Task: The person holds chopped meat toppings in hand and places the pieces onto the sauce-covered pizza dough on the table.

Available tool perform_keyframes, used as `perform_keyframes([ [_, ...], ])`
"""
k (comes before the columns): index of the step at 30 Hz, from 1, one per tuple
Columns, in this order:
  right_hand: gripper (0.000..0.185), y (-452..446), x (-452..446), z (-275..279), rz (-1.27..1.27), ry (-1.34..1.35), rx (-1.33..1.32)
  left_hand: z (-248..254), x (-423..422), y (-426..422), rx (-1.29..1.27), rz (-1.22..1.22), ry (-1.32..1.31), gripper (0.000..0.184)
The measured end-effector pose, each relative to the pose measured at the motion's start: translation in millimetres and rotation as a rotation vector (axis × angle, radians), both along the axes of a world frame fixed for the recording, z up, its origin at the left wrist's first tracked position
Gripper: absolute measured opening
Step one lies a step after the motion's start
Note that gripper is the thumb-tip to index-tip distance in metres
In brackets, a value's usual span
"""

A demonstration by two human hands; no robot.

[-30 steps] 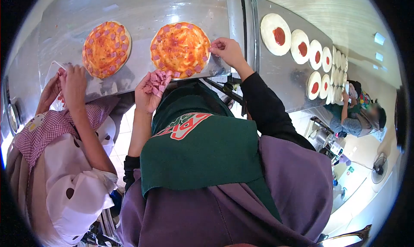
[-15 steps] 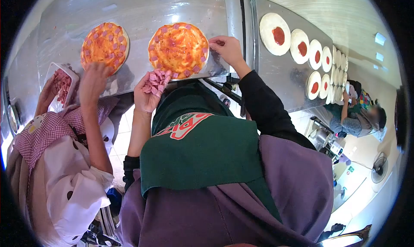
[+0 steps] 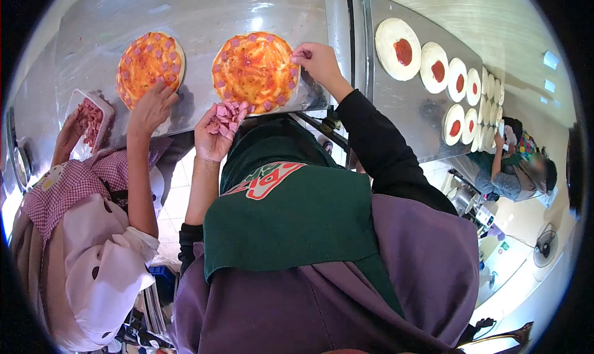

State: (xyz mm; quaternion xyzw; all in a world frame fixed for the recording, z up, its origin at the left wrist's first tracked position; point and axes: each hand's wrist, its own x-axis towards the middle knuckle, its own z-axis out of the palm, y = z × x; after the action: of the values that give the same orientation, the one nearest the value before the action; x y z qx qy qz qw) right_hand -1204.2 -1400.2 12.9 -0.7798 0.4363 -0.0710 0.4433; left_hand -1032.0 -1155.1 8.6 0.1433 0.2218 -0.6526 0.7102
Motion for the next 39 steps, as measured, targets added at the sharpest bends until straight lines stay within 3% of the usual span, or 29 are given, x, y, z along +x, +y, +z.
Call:
perform_keyframes([
  [3,0.015,-3,-1,-7,0.087,0.014,-0.218,0,0,-2,0.050,0.003,0.016,0.035],
  [8,0.013,-13,-5,-8,-0.111,-0.114,0.167,2,3,-2,0.001,0.015,0.035,0.034],
  [12,0.011,-19,-3,-9,-0.148,-0.174,0.121,-3,4,0,-0.089,0.048,0.078,0.035],
  [15,0.012,-25,1,-9,-0.040,-0.158,0.132,-1,4,1,-0.034,0.059,0.059,0.035],
  [23,0.016,-32,15,-28,0.127,-0.134,-0.133,3,3,1,0.009,0.075,0.060,0.035],
  [31,0.015,-25,26,-19,0.057,-0.149,-0.026,8,4,-8,-0.035,0.094,0.061,0.036],
  [33,0.015,-25,26,-20,0.045,-0.119,-0.020,9,4,-14,-0.147,0.101,0.135,0.034],
  [35,0.017,-28,24,-24,0.142,-0.082,-0.198,9,3,-20,-0.137,0.087,0.097,0.034],
  [39,0.019,-23,28,-3,0.113,-0.113,-0.262,3,4,-29,-0.133,0.050,0.058,0.035],
])
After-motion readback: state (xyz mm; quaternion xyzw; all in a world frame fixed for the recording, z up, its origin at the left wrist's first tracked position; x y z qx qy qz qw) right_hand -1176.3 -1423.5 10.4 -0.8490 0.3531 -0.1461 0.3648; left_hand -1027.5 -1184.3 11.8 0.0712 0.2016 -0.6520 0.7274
